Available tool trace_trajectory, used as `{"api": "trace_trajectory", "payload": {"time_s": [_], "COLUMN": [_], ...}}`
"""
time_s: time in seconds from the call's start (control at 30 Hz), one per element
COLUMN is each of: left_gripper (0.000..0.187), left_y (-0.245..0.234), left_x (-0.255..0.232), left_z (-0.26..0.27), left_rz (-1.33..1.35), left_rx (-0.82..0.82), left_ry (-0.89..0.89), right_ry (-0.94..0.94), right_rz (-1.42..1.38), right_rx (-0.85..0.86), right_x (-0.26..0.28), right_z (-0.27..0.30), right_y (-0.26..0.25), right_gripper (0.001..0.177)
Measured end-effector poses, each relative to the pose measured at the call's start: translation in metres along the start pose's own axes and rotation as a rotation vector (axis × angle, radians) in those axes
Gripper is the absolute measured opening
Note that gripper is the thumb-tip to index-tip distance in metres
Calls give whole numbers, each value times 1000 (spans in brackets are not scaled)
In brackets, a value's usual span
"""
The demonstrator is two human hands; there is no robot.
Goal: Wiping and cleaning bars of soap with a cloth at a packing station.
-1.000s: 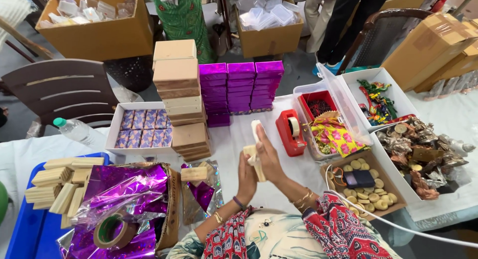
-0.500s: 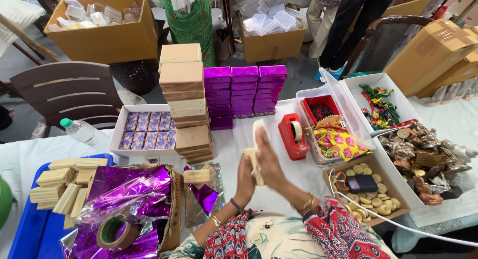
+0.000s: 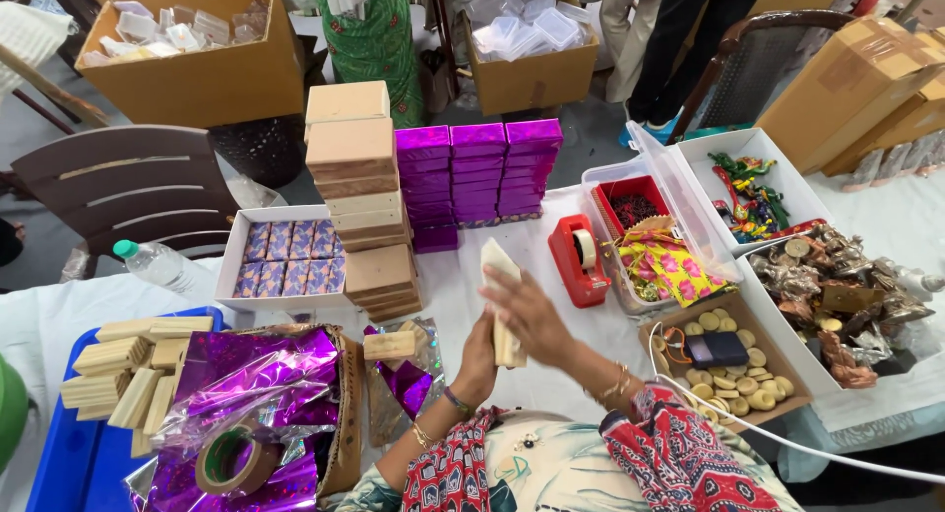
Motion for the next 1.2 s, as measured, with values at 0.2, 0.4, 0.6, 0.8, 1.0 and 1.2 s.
{"api": "trace_trajectory", "payload": {"time_s": [0.2, 0.4, 0.6, 0.8, 1.0, 1.2], "left_gripper": [51, 46, 63, 64, 63, 63], "left_y": [-14, 3, 17, 35, 7, -43], "left_x": [-3, 2, -24, -62, -44, 1], "left_z": [-5, 3, 13, 29, 14, -1], "left_rz": [320, 225, -214, -495, -302, -126], "left_rx": [-14, 163, 96, 81, -99, -161], "left_ry": [54, -22, -51, 29, 191, 350], "right_ry": [-289, -187, -78, -86, 123, -112], "right_rz": [258, -227, -372, 146, -272, -30], "right_rx": [196, 26, -56, 89, -451, -163], "right_x": [31, 1, -35, -5, -9, 3], "right_z": [24, -22, -10, -32, -12, 21], "right_y": [33, -16, -16, -28, -25, 29], "right_gripper": [42, 38, 27, 25, 31, 47]}}
Point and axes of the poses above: each hand's wrist, its own z-axis away from the middle knuckle, its own y-axis out of the palm, x = y × z, the point moved 7 cm from there along -z, towards the middle knuckle, and after that the axes turned 6 degrees about -z, right-handed, at the moved point
